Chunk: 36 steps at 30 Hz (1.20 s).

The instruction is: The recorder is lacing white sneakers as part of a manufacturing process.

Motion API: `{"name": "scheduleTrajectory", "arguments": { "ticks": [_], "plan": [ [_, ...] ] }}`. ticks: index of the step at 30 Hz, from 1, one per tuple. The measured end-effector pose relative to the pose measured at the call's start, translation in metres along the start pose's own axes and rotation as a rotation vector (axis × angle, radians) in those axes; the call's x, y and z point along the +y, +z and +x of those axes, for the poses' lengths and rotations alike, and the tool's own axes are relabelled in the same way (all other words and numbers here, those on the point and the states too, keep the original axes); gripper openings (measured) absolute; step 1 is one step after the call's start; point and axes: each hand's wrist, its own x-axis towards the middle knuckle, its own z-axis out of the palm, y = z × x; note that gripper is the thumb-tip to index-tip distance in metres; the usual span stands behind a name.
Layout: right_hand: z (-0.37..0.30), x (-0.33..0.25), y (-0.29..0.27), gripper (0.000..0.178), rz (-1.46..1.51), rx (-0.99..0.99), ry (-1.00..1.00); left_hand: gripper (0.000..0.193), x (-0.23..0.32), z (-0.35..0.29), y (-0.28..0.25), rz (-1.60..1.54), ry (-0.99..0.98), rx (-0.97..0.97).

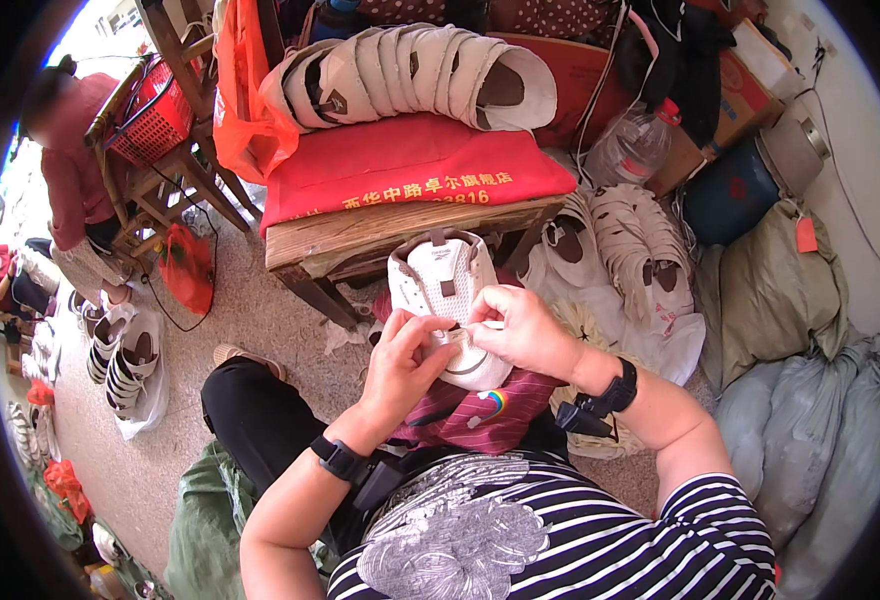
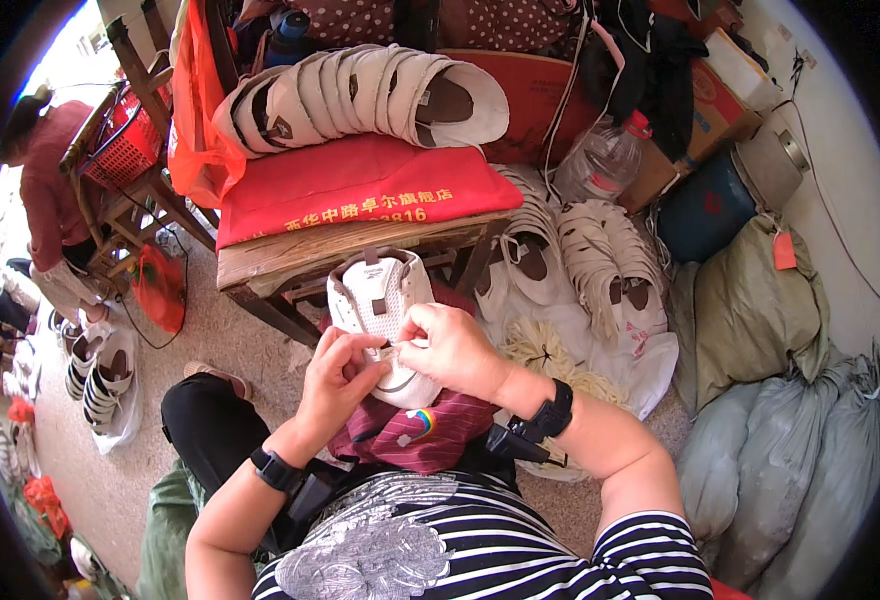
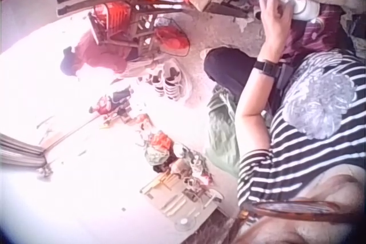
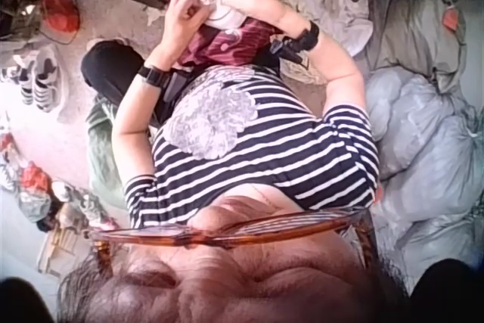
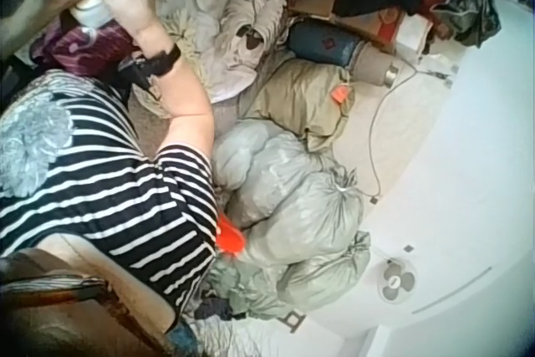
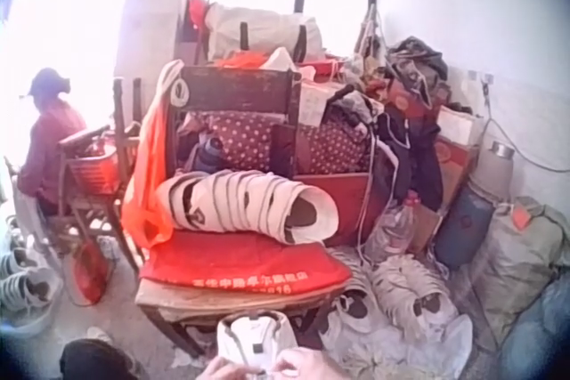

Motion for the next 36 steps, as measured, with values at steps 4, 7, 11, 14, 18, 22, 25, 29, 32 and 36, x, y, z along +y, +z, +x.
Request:
{"name": "scheduleTrajectory", "arguments": {
  "ticks": [4,7,11,14,18,22,25,29,32,36],
  "plan": [
    [0.002,-0.001,0.008,0.015,-0.069,0.035,-0.124,0.029,0.001,0.0,0.004,0.002,-0.007,0.016],
    [0.004,-0.007,0.005,0.013,-0.23,0.071,-0.247,0.029,0.003,-0.001,0.003,0.003,-0.016,0.022],
    [0.003,-0.008,-0.007,0.013,-0.056,-0.033,-0.171,0.031,-0.004,-0.001,0.005,0.01,0.029,0.022],
    [0.002,-0.009,-0.004,0.014,-0.25,0.035,-0.204,0.032,-0.004,0.0,0.007,0.023,0.041,0.023],
    [0.007,-0.009,-0.001,0.015,-0.151,-0.026,-0.158,0.031,-0.001,-0.002,0.007,0.019,-0.007,0.033],
    [0.013,-0.009,0.0,0.018,-0.128,-0.033,-0.145,0.026,0.008,0.0,0.003,-0.039,-0.055,0.029],
    [0.012,-0.009,0.001,0.019,-0.134,-0.061,-0.118,0.022,-0.003,0.002,0.004,-0.002,0.05,0.129],
    [0.014,-0.002,-0.001,0.019,-0.152,-0.118,-0.085,0.017,-0.004,0.011,-0.005,0.214,0.311,0.13],
    [0.012,-0.002,-0.006,0.015,-0.019,-0.121,-0.154,0.015,0.005,0.014,-0.022,0.488,0.402,0.122],
    [-0.002,0.009,-0.031,0.019,0.232,-0.247,0.105,0.017,-0.001,0.008,-0.097,0.704,0.324,0.419]
  ]
}}
